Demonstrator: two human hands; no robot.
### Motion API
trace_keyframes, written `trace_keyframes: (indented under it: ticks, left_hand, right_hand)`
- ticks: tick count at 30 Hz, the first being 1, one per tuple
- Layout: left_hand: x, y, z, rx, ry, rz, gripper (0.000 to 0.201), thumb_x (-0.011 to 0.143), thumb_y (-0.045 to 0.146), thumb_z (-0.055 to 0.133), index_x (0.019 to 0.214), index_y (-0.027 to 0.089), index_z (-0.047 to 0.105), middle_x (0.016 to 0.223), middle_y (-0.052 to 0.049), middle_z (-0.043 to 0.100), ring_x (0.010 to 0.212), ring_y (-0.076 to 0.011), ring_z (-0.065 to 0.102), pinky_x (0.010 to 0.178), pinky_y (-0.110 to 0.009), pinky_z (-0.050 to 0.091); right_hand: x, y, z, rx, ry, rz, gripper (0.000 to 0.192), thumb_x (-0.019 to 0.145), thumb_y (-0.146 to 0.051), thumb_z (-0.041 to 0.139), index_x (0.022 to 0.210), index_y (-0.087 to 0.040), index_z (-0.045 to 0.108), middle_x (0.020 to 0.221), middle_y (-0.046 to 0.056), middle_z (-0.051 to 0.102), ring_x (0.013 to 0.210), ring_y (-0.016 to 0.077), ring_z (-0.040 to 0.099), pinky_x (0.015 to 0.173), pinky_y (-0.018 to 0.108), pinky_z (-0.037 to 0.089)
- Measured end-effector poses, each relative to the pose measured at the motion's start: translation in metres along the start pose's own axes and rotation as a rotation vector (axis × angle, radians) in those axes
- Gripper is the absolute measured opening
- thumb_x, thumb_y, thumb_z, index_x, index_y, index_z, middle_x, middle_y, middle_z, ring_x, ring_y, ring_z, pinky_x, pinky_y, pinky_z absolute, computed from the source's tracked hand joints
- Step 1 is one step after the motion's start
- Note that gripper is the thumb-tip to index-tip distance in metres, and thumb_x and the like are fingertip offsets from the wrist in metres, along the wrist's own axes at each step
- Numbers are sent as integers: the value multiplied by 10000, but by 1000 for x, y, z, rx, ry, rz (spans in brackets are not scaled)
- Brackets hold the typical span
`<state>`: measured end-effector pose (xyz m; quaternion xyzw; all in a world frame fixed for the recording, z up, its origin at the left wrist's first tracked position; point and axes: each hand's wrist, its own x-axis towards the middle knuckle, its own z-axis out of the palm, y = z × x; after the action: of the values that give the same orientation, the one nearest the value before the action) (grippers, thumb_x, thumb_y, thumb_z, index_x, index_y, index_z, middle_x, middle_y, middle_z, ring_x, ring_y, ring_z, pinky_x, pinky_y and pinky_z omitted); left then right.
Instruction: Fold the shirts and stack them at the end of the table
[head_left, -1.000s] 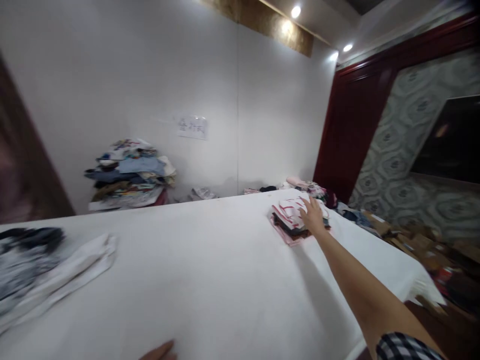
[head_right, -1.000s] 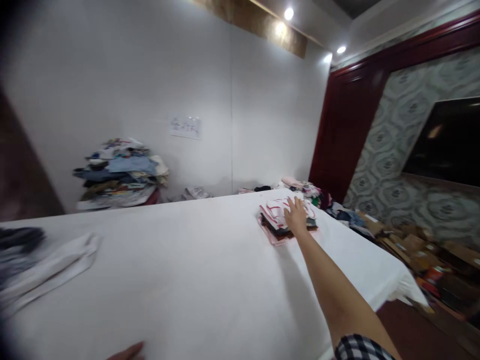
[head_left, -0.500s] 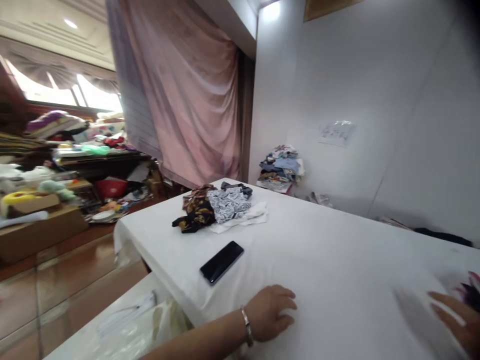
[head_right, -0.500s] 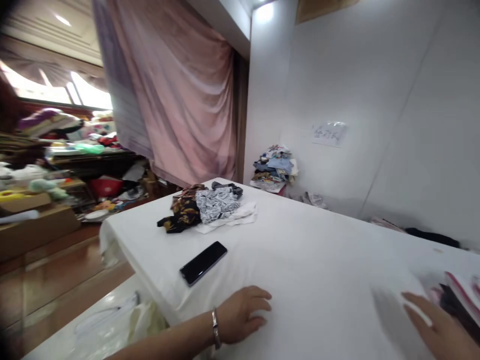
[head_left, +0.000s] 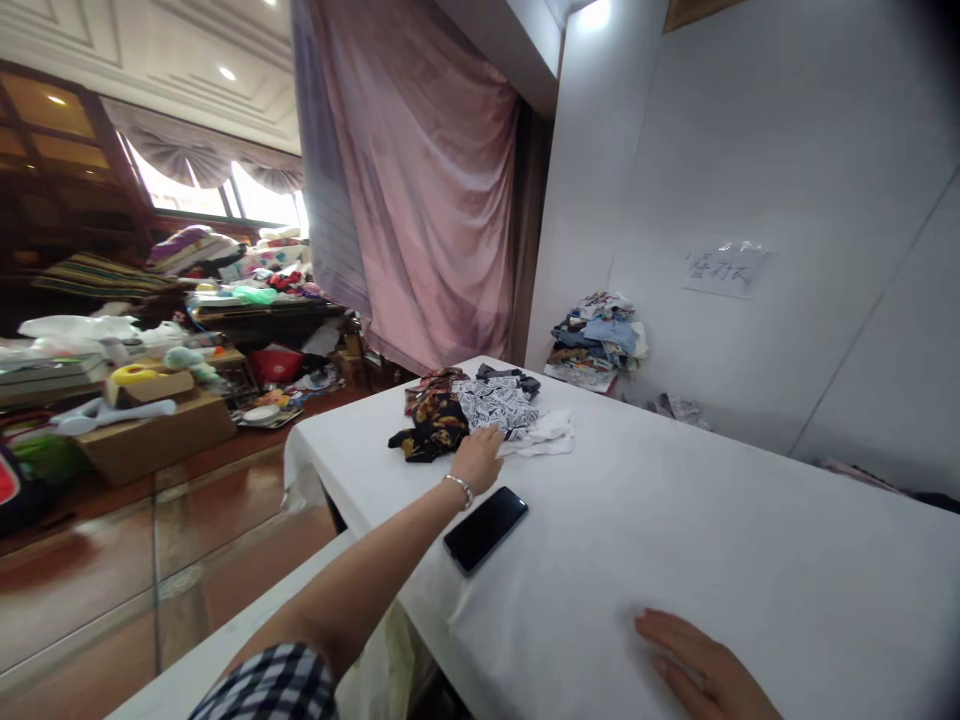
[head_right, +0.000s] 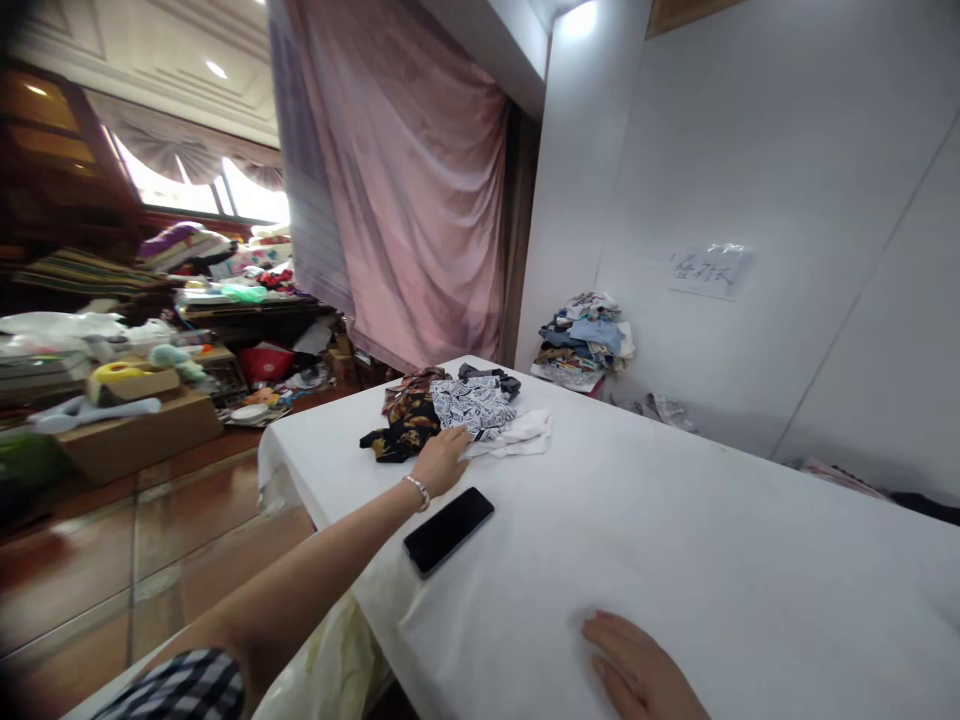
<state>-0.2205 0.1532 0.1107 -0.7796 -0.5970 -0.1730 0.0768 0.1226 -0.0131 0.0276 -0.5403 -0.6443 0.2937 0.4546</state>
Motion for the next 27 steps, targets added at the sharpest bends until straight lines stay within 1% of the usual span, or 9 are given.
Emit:
trace_keyframes:
  ticks: [3, 6, 9, 11, 14, 18, 22, 25, 27]
  left_hand:
    - [25, -23, 7, 39, -26, -33, 531, 766, 183, 585, 1288, 203, 485, 1448, -116, 396, 1322, -281, 345, 1032, -460, 345]
    - [45, -36, 17, 52, -62, -85, 442, 776, 176, 574, 1215, 214, 544, 1432, -113, 410, 1322, -283, 336, 1022, -470, 342]
    - [59, -46, 24, 33, -109, -176, 205, 822, 204, 550, 1002, 180, 646, 1241, -130, 564, 1248, -287, 427, 989, -474, 373]
    - [68, -53, 25, 4, -132, -254, 174, 857, 256, 545, 958, 158, 646, 1115, -111, 616, 1150, -261, 512, 955, -469, 412]
    - [82, -59, 15, -59, -116, -374, 288, 878, 342, 542, 1089, 151, 589, 1117, -85, 603, 1006, -204, 583, 869, -431, 489]
    - [110, -51, -20, -156, 5, -451, 325, 879, 357, 541, 1134, 156, 564, 1133, -84, 595, 971, -190, 595, 832, -408, 511]
    - [143, 4, -60, -264, 157, -349, 339, 960, 250, 306, 1104, 116, 583, 1088, -111, 638, 997, -188, 591, 857, -348, 475]
    - [146, 83, -69, -360, 186, -139, 333, 951, 237, 315, 1131, 147, 580, 1064, -73, 670, 982, -158, 602, 840, -279, 466]
    - [127, 145, -58, -412, 157, 29, 257, 923, 273, 420, 1082, 202, 609, 1068, -23, 678, 996, -136, 603, 859, -241, 455]
  right_hand:
    - [6, -3, 21, -171, -212, -174, 295, 687, -412, 661, 962, -511, 698, 1046, -59, 701, 933, 285, 684, 889, 394, 545]
    - [11, 14, 35, -222, -163, -296, 341, 736, -369, 619, 1042, -514, 666, 1084, -47, 691, 972, 287, 672, 861, 406, 552]
    - [12, 35, 41, -207, -96, -376, 379, 752, -320, 599, 1071, -517, 650, 1081, -36, 698, 1010, 292, 656, 851, 418, 554]
    - [12, 44, 43, -196, -100, -379, 382, 752, -303, 600, 1067, -511, 656, 1074, -30, 703, 1034, 292, 646, 864, 424, 548]
    - [11, 51, 43, -178, -139, -309, 336, 772, -317, 593, 1051, -486, 675, 1098, -25, 696, 1082, 284, 622, 907, 420, 526]
    - [11, 49, 40, -114, -189, -156, 264, 783, -392, 586, 1013, -428, 712, 1128, -10, 686, 1135, 286, 586, 987, 420, 466]
    - [14, 43, 34, 100, -124, 120, 328, 741, -473, 634, 1050, -390, 704, 1162, 10, 673, 1128, 287, 591, 989, 411, 457]
    - [20, 42, 28, 440, 47, 193, 569, 683, -441, 720, 1232, -369, 588, 1170, 61, 668, 1055, 270, 635, 877, 391, 530]
    - [26, 47, 21, 597, 189, 186, 700, 676, -397, 744, 1323, -383, 477, 1231, 77, 631, 993, 247, 665, 751, 364, 576]
